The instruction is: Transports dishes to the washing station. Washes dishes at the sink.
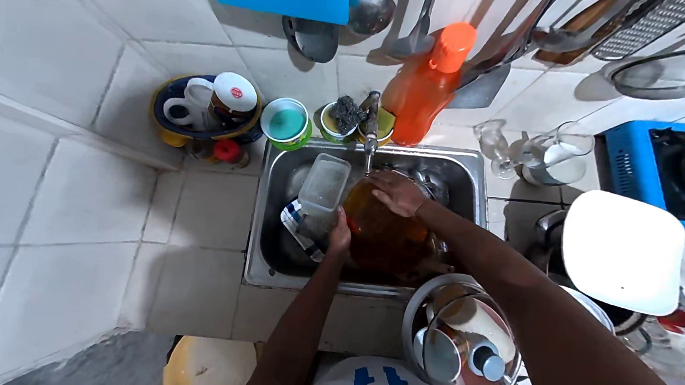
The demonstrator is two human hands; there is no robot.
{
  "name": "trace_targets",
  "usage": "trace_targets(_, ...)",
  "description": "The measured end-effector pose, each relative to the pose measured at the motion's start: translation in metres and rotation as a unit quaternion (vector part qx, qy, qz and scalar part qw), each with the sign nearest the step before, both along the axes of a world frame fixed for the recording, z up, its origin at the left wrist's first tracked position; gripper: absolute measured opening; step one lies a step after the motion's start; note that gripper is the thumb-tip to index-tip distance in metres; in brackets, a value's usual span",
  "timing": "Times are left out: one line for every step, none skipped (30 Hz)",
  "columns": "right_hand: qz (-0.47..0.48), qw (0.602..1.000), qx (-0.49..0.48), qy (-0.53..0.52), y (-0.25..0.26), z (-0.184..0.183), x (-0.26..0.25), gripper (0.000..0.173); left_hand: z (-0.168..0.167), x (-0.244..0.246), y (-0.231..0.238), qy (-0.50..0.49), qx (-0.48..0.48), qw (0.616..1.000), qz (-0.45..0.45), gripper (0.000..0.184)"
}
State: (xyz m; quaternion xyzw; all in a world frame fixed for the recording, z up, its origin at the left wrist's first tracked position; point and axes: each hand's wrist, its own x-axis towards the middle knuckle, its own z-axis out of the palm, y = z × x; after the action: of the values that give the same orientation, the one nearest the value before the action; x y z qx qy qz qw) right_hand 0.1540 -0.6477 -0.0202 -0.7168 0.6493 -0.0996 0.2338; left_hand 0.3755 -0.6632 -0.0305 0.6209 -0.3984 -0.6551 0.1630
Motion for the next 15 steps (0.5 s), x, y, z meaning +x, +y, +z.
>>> trace_targets(-0.031,0.999,0.022,-0.008,0.001,-0.001,-0.007,0.062,0.000,0.001,0.002,-0.004,0.003,1.000,0.006,0.068)
trace_targets(-0.075,0.996,0.052,-0.017,0.002,-0.004,-0.012,0.065,-0.001,0.003,0.004,-0.005,0.002,1.000,0.014,0.069)
trace_targets(-0.127,0.988,0.081,-0.027,0.004,-0.006,-0.018,0.068,-0.003,0.004,0.005,-0.004,0.002,1.000,0.020,0.069)
trace_targets(-0.168,0.980,0.103,-0.036,0.004,-0.005,-0.020,0.070,-0.003,0.005,0.004,0.000,0.003,1.000,0.025,0.069)
trace_targets(-0.180,0.976,0.114,-0.035,0.003,-0.001,-0.019,0.071,-0.004,0.005,0.002,0.007,0.002,1.000,0.026,0.068)
trace_targets(-0.169,0.981,0.097,-0.025,0.002,0.000,-0.011,0.070,-0.005,0.006,0.000,0.011,-0.005,1.000,0.028,0.067)
trace_targets(-0.137,0.989,0.060,-0.008,0.003,0.000,0.000,0.066,-0.006,0.006,0.000,0.016,-0.012,0.999,0.029,0.065)
trace_targets(-0.094,0.995,0.033,0.008,0.003,-0.001,0.011,0.060,-0.008,0.007,0.001,0.024,-0.021,0.999,0.027,0.065)
trace_targets(-0.063,0.997,0.029,0.016,0.000,0.003,0.023,0.054,-0.009,0.007,0.001,0.030,-0.026,0.999,0.025,0.065)
trace_targets(-0.059,0.997,0.039,0.020,-0.003,0.008,0.031,0.050,-0.009,0.007,0.000,0.033,-0.025,0.999,0.025,0.065)
trace_targets(-0.082,0.996,0.043,0.009,-0.005,0.010,0.033,0.047,-0.009,0.007,0.000,0.036,-0.021,0.999,0.028,0.066)
trace_targets(-0.121,0.991,0.054,0.000,-0.006,0.008,0.031,0.044,-0.009,0.006,-0.001,0.034,-0.016,0.999,0.035,0.066)
trace_targets(-0.167,0.984,0.062,-0.009,-0.006,0.006,0.024,0.043,-0.008,0.007,-0.002,0.035,-0.005,0.999,0.037,0.067)
trace_targets(-0.202,0.978,0.055,-0.017,-0.005,0.002,0.018,0.042,-0.008,0.007,-0.002,0.036,0.001,0.998,0.042,0.068)
trace_targets(-0.220,0.974,0.043,-0.017,-0.005,-0.003,0.012,0.042,-0.009,0.007,-0.002,0.036,0.002,0.998,0.048,0.068)
